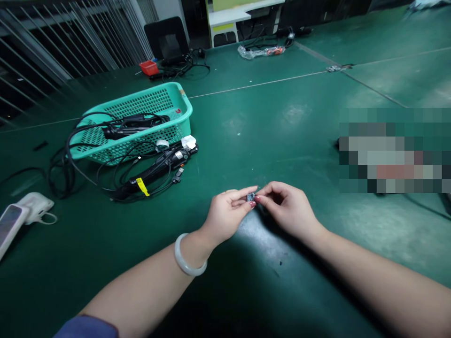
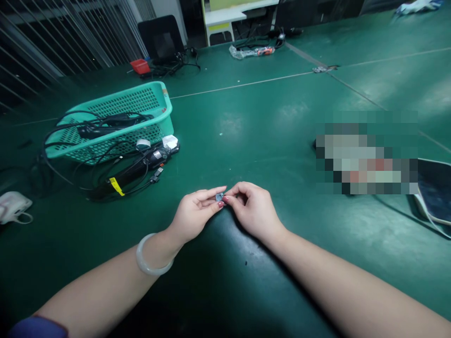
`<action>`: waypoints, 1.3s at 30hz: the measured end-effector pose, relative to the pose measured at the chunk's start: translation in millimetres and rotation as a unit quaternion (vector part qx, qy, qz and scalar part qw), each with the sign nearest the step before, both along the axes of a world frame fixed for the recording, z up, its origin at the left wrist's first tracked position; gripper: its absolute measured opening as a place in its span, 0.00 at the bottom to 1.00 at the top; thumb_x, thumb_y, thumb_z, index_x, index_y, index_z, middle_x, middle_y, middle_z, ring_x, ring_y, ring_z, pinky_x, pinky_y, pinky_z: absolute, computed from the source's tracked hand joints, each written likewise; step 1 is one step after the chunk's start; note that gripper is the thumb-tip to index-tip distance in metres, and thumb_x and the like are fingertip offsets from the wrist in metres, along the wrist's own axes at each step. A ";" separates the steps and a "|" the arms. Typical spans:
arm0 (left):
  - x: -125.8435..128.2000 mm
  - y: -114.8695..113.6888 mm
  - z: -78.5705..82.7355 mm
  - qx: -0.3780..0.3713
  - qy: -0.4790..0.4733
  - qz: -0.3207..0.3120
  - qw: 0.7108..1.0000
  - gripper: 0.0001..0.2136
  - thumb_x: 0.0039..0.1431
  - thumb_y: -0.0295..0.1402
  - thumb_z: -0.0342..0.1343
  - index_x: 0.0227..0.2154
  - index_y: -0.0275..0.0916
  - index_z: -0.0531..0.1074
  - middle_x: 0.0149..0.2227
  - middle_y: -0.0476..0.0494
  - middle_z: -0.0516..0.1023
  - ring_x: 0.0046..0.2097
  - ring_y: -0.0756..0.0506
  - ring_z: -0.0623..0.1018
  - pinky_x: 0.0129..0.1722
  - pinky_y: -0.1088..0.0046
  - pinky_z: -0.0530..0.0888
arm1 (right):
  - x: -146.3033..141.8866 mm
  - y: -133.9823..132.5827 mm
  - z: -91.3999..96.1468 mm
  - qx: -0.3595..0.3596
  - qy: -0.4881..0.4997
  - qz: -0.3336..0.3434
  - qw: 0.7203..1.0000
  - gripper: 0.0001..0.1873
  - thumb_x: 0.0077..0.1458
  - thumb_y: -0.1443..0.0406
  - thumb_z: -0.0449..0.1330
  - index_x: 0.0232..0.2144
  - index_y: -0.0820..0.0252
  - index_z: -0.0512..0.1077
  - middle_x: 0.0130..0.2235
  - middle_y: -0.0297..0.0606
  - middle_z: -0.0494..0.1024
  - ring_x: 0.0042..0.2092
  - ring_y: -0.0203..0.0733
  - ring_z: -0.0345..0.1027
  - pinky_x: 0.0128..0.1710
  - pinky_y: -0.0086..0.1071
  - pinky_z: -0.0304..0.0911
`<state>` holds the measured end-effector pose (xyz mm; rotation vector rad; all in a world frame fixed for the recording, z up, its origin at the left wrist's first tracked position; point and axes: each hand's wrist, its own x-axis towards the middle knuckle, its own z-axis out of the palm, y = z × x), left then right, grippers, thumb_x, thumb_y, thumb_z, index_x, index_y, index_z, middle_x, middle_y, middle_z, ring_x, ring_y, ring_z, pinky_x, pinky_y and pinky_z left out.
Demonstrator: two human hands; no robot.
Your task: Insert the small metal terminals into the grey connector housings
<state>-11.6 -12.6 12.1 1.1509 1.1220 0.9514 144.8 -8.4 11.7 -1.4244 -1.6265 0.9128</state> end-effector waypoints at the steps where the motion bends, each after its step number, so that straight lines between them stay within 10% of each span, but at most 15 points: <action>1: 0.6 -0.3 2.1 -0.013 -0.012 -0.001 1.000 0.16 0.49 0.27 0.61 0.43 0.34 0.76 0.39 0.40 0.79 0.39 0.48 0.80 0.47 0.68 0.75 | 0.0 0.2 0.6 0.006 -0.001 0.005 1.000 0.08 0.50 0.60 0.59 0.24 0.59 0.72 0.26 0.36 0.76 0.29 0.39 0.67 0.30 0.33 0.61; 7: 1.8 3.0 5.0 -0.057 -0.102 0.031 0.993 0.12 0.46 0.24 0.63 0.37 0.34 0.74 0.32 0.44 0.80 0.36 0.48 0.80 0.46 0.67 0.75 | 17.8 12.5 7.6 -0.027 0.004 0.038 0.999 0.09 0.51 0.59 0.59 0.26 0.57 0.75 0.30 0.36 0.80 0.33 0.41 0.72 0.36 0.35 0.65; 21: 2.3 9.3 2.5 -0.092 -0.149 0.090 0.980 0.13 0.53 0.21 0.55 0.43 0.36 0.69 0.39 0.43 0.77 0.40 0.50 0.80 0.46 0.71 0.74 | 20.3 10.9 -0.1 0.086 -0.355 0.129 0.922 0.10 0.57 0.69 0.52 0.29 0.60 0.74 0.32 0.40 0.74 0.36 0.42 0.69 0.37 0.34 0.62; 32: 2.4 4.3 -1.9 -0.027 -0.066 0.031 0.997 0.13 0.43 0.24 0.64 0.33 0.35 0.71 0.32 0.46 0.77 0.37 0.50 0.78 0.43 0.69 0.73 | 10.9 0.9 16.3 -0.012 0.015 0.061 0.998 0.09 0.53 0.60 0.57 0.26 0.58 0.72 0.27 0.34 0.76 0.29 0.37 0.68 0.31 0.30 0.63; 39: 4.3 -0.5 1.3 -0.010 -0.032 0.021 0.999 0.12 0.42 0.24 0.65 0.31 0.36 0.70 0.31 0.47 0.78 0.36 0.50 0.78 0.41 0.71 0.75 | -1.4 -7.2 13.8 0.118 -0.073 0.055 0.989 0.07 0.54 0.65 0.57 0.27 0.58 0.74 0.28 0.36 0.78 0.29 0.36 0.68 0.30 0.30 0.63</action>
